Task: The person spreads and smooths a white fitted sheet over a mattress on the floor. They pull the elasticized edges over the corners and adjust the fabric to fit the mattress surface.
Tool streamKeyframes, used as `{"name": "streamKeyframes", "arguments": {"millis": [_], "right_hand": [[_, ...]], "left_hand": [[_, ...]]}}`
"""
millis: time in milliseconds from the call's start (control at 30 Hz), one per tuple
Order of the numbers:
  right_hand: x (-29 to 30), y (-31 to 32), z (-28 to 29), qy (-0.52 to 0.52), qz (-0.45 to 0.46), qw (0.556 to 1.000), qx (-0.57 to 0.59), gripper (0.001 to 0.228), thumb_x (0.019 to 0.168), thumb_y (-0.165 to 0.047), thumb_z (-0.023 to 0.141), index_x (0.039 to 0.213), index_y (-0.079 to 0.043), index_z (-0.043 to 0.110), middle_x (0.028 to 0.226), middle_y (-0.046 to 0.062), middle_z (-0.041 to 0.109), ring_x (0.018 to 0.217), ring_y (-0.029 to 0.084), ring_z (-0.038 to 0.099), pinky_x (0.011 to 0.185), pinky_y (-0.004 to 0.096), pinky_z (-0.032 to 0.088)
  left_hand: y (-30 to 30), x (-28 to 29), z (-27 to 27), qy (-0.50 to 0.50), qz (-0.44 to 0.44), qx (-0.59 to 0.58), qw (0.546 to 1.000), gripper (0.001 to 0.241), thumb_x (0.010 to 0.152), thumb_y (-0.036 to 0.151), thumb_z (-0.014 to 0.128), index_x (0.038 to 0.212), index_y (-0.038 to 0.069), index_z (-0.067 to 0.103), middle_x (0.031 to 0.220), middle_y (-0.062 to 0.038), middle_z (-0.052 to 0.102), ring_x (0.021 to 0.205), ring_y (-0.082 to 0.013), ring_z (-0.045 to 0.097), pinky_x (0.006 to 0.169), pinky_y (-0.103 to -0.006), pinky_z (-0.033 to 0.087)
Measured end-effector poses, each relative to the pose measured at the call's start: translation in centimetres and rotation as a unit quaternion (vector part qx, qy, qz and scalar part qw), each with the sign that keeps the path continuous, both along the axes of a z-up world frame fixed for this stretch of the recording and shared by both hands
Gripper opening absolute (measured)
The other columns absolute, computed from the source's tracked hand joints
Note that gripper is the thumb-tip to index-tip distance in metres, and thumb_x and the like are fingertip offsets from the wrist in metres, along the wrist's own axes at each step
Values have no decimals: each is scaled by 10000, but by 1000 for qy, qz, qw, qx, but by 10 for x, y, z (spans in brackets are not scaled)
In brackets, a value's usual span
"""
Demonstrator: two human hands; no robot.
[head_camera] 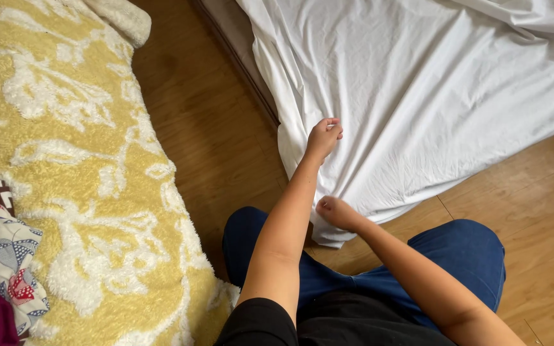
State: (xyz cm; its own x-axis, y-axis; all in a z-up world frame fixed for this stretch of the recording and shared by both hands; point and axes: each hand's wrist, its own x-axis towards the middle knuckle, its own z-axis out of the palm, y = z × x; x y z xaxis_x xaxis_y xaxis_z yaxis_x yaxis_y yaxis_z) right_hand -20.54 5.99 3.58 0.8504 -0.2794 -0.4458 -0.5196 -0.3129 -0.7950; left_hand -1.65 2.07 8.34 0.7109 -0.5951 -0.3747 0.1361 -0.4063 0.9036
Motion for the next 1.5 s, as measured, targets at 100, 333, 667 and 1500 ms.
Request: {"name": "streamKeyframes", "arguments": {"millis": [100, 333, 667, 1500], "right_hand": [[3, -38, 21, -17, -106, 982, 154, 294, 968, -214, 659, 1103, 47, 666, 902, 219, 717, 852, 309, 739, 715, 383, 600], [-19, -165, -53, 36, -200, 945, -258, 429, 890, -462, 746, 1175, -146, 689, 1019, 121, 707, 1034, 346, 692, 918, 457, 551], [-32, -146, -21, 47, -189, 931, -308, 414, 926, -455, 689, 1030, -54, 689, 998, 164, 647, 1013, 396, 677, 893, 476, 539], [-89, -203, -50, 124, -142, 855, -483, 142, 950, -417, 685, 963, -286, 739, 1135, -43, 592, 1190, 247, 550, 942, 367, 435]], "left_hand": [[4, -4, 21, 55, 15, -72, 996, 439, 917, 217, 628, 1271, -42, 640, 960, -141, 727, 832, -145, 691, 722, -219, 580], [-9, 1, -53, -39, -36, 125, 991, 387, 829, 367, 642, 1142, 165, 746, 772, 5, 760, 731, -150, 751, 677, -277, 626], [-16, -53, -43, -72, -170, 161, 969, 468, 802, 414, 704, 1137, 94, 772, 1190, -189, 749, 1228, -385, 662, 1036, -472, 539], [28, -74, -23, -150, -339, 197, 908, 258, 860, 213, 664, 1040, 69, 780, 1108, -218, 755, 1172, -415, 680, 990, -506, 551]]}}
